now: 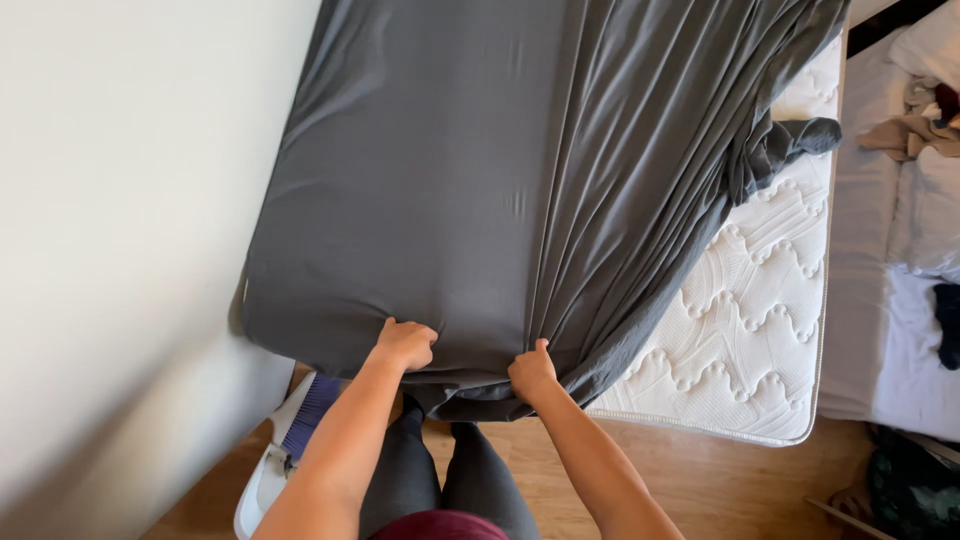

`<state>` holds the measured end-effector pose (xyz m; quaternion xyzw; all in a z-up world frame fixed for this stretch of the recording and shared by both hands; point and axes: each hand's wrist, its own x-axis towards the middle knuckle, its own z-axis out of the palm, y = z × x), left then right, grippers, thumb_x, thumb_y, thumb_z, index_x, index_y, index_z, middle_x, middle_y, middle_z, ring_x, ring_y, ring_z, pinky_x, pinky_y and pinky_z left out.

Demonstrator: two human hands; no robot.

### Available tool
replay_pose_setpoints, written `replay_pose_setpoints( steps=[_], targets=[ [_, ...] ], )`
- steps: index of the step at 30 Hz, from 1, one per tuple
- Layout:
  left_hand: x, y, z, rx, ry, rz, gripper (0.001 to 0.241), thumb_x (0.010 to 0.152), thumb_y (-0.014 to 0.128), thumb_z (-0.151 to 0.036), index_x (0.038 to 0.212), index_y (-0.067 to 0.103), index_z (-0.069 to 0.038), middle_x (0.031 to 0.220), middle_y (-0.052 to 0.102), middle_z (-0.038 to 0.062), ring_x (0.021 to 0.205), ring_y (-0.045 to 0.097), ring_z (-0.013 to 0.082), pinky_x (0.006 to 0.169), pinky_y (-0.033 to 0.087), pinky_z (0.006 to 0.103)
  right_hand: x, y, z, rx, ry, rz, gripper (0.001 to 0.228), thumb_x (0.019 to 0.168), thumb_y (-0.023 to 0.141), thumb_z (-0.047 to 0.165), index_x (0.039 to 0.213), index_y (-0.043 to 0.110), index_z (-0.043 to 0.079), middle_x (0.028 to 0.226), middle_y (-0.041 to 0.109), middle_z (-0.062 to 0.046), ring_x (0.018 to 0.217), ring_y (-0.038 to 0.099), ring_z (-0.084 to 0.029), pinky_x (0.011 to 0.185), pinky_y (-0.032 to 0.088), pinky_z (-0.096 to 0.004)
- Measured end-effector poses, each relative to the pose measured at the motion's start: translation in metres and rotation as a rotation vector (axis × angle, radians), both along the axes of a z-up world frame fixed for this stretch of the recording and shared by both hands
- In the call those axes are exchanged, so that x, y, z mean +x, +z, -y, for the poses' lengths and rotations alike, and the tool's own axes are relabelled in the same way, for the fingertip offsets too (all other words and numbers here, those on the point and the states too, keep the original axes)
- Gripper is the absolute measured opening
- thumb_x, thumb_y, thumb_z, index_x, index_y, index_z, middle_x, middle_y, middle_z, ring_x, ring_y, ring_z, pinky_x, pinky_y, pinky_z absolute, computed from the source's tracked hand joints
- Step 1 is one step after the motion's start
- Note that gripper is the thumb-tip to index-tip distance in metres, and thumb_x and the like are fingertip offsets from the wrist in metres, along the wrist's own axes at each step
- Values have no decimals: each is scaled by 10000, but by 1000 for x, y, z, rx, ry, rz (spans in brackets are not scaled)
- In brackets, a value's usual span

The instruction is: The person spreads a dark gray fitted sheet over a white mattress, tucking the edges under the mattress corners and smoothing the surface. The person moves around the bed to adjust the sheet on all sides.

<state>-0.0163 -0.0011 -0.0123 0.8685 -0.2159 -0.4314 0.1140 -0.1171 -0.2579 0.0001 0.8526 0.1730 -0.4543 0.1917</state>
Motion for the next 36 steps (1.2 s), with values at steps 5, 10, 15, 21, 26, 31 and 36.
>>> replay_pose_setpoints(
  steps=[5, 10, 15, 21, 26, 31, 36],
  targets=[
    [3, 23, -26, -116, 88, 26, 210, 936, 574, -321, 949, 756, -216, 1069, 769, 58, 1094, 698, 278, 1019, 448, 483, 5, 11, -7, -71, -24, -75, 354, 1025, 432, 145, 1194, 742, 163, 1193, 743, -29, 1092, 686, -275, 999, 261, -724],
    [1, 34, -72, -189, 467, 273, 261, 978, 592, -418, 1012, 719, -193, 975, 739, 120, 1002, 728, 336, 865, 604, 466, 19, 6, -15, -124, -38, -188, 362, 1024, 412, 167, 1204, 725, 139, 1134, 736, -98, 959, 698, -332, 952, 298, -731],
    [8, 47, -72, 93, 423, 526, 317, 1085, 480, -293, 1341, 622, -169, 1256, 645, 66, 1148, 673, 234, 791, 642, 351, 94, 48, -40, 168, -163, 151, 265, 935, 536, 230, 1027, 784, 241, 1024, 792, -12, 1027, 735, -283, 918, 323, -566],
    [14, -27, -87, 146, 127, 918, 123, 969, 624, -238, 990, 731, -183, 969, 683, -9, 933, 692, 187, 617, 605, 296, 95, 53, -16, 204, -67, 459, 315, 990, 531, 62, 1279, 622, 147, 1449, 542, -50, 1360, 444, -335, 1075, 365, -514],
    [25, -30, -89, 68, 114, 943, 71, 931, 642, -216, 895, 703, -206, 892, 646, -29, 872, 679, 187, 657, 558, 322, 85, -15, 15, 534, 195, 985, 108, 897, 630, 88, 837, 712, 125, 1101, 723, -72, 1134, 636, -331, 1024, 462, -512],
    [27, 7, -103, -74, 141, 828, 101, 914, 617, -289, 951, 707, -259, 954, 636, -53, 1064, 628, 198, 893, 511, 374, 91, 16, 27, 741, 159, 895, 71, 949, 586, 146, 932, 650, 172, 1077, 720, -7, 1171, 633, -248, 1167, 371, -502],
    [25, -15, -100, -104, 177, 639, 162, 973, 547, -273, 1080, 659, -322, 1084, 700, -57, 1238, 614, 166, 1098, 444, 426, 80, 18, 39, 659, -175, 629, 151, 993, 487, 106, 1091, 573, 181, 910, 685, -30, 1047, 673, -201, 1045, 491, -362]
  ],
)
